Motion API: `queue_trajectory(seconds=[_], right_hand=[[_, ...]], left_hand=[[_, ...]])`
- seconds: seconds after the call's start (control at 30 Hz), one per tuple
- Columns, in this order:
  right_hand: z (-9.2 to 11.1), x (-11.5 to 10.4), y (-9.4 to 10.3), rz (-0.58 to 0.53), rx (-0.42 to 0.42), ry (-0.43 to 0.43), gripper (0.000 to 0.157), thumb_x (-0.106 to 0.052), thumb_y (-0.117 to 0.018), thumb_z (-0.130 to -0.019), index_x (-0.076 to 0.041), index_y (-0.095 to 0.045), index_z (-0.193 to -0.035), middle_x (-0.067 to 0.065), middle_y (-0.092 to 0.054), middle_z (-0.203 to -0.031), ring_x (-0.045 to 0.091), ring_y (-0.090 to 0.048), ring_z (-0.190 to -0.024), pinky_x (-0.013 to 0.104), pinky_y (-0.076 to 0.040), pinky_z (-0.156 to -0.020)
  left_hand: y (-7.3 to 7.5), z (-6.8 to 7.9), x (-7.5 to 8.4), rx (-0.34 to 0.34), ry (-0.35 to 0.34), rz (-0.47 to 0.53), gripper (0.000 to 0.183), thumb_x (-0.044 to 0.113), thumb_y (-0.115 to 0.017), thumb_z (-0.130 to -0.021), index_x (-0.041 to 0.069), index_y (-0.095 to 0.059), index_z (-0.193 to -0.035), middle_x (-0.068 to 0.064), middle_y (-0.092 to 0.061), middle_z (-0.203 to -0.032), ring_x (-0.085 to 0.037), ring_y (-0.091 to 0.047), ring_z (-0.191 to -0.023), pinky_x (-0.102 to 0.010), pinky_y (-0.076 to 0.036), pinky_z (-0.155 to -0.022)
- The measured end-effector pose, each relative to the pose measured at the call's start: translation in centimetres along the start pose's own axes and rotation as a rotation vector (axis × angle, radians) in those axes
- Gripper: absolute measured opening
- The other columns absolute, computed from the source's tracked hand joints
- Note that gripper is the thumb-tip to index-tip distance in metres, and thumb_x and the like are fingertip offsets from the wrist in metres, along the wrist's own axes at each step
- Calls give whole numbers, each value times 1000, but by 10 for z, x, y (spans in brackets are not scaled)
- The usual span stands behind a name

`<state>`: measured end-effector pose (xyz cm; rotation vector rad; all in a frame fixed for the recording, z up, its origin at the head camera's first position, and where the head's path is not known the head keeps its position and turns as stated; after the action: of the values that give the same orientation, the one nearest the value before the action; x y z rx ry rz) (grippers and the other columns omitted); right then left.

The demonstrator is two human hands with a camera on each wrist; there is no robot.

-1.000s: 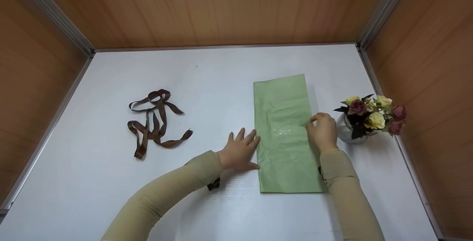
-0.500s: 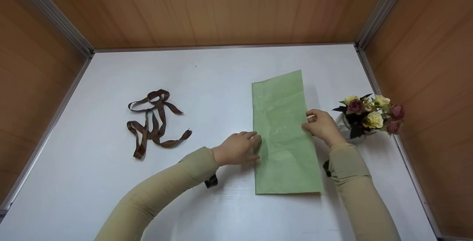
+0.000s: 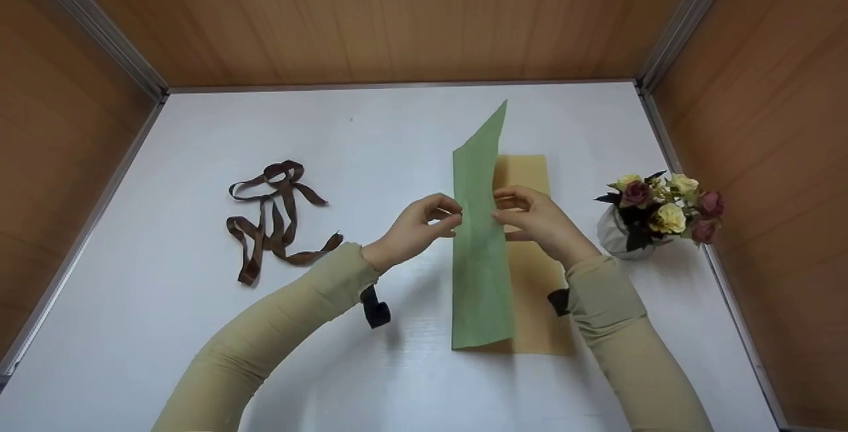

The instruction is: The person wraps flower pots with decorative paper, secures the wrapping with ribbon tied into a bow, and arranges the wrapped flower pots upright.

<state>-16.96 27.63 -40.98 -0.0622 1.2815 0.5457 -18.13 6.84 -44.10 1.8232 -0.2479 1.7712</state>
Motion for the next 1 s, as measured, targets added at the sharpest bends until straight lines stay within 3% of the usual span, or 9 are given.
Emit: queue_trajectory(seconds=[0.13,0.23,0.4,0.63,0.77,1.0], right_hand=[[-7,-8,-17,-127,-46,69,38,-19,-56,-96,-3,-50,-129,-6,-56,-118,9,-57,-106,29,-52,-86],[-12,-12,-29,-149,-74,91,33,-19,-55,-96,-4,-53,-126,-5,-55,-118,12,-58,-106,28,-51,-88],[-18,-13,-45,-109,-122,106,45,-19,-53,-98,4,-44,-135,1,-52,-124,15,-56,-108,26,-49,-91],[-23,-8,-53,-59,-129,105,47,-21,-53,-97,3,-42,-137,11,-48,-132,21,-53,-113,29,-48,-95],[-26,8,-43,160,-71,86,50,-26,-54,-97,1,-43,-138,22,-43,-138,35,-48,-120,45,-44,-98],[-30,65,-7,638,-10,-15,69,-28,-66,-88,8,-36,-139,38,-26,-140,58,-29,-125,66,-32,-99]], left_hand=[[10,1,5,49,32,203,23,19,-55,-96,0,-57,-110,-10,-59,-106,-27,-61,-102,-28,-55,-81],[16,2,5,69,59,282,24,21,-55,-97,-1,-56,-106,-12,-58,-102,-26,-61,-98,-29,-55,-80],[25,5,3,87,71,303,26,23,-54,-97,-2,-57,-98,-10,-59,-97,-17,-61,-90,-31,-56,-79],[34,9,5,106,72,225,15,14,-56,-95,0,-57,-89,-7,-61,-93,-16,-63,-88,-30,-57,-76],[42,13,2,123,86,207,10,6,-54,-93,0,-56,-85,-4,-57,-85,-13,-61,-81,-30,-57,-74],[66,29,-15,118,70,141,9,5,-51,-93,3,-55,-85,0,-55,-82,-10,-57,-78,-32,-55,-78]])
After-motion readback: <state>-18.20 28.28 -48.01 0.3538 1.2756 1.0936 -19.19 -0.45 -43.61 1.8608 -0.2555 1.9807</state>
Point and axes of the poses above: each hand's wrist, its own z-axis away from the middle knuckle, its own y-axis out of the back of the hand, x = y × z, the point moved 2 cm from there along -z, towards the middle knuckle
